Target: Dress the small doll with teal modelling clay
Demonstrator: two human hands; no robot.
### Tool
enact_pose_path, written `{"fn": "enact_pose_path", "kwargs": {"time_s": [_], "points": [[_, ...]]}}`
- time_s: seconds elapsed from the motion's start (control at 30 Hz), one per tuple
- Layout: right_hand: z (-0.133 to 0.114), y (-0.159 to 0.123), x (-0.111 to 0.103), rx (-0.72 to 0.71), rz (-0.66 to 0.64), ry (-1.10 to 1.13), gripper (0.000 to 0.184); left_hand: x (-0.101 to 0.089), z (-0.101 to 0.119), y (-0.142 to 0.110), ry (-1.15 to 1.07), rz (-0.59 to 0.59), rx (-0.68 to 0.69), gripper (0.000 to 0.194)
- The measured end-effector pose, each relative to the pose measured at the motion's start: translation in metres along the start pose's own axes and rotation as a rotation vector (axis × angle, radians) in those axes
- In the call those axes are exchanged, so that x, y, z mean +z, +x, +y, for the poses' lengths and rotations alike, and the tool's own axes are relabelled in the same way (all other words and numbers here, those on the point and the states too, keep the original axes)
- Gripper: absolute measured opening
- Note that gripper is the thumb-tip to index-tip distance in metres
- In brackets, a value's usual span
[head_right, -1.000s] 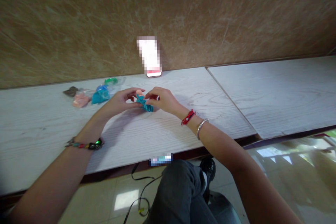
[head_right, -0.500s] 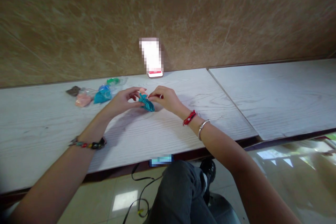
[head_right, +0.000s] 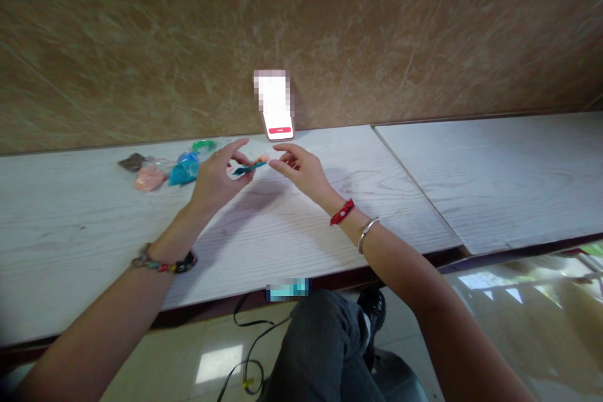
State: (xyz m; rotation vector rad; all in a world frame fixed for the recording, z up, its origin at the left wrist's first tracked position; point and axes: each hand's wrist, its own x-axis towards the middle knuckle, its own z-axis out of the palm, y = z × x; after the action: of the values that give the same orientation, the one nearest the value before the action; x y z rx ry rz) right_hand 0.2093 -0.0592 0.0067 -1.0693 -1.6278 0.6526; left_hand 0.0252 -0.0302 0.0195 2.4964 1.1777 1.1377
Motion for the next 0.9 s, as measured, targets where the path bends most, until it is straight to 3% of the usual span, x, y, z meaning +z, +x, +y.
{"fn": "enact_pose_path", "kwargs": {"time_s": [0.13,0.33,0.63,0.77,0.9], "points": [[-0.004,-0.003,0.001,0.058,-0.014,-0.024,0.043,0.005,0.001,-0.003,0.242,-0.03,0.12,0.063],[0.003,-0.004,0.0,0.186,-0.102,-0.108,0.026,0.011,0.001,-0.004,0.444,-0.156,0.191,0.062],[0.024,0.003,-0.015,0.165,-0.256,-0.285,0.019,0.014,-0.012,-0.004,0.181,-0.296,0.169,0.085],[0.027,0.004,-0.016,0.15,-0.296,-0.293,0.02,0.016,-0.014,-0.005,0.155,-0.414,0.127,0.082],[0.025,0.004,-0.014,0.147,-0.303,-0.332,0.021,0.023,-0.01,-0.004,0.152,-0.441,0.101,0.077]]}}
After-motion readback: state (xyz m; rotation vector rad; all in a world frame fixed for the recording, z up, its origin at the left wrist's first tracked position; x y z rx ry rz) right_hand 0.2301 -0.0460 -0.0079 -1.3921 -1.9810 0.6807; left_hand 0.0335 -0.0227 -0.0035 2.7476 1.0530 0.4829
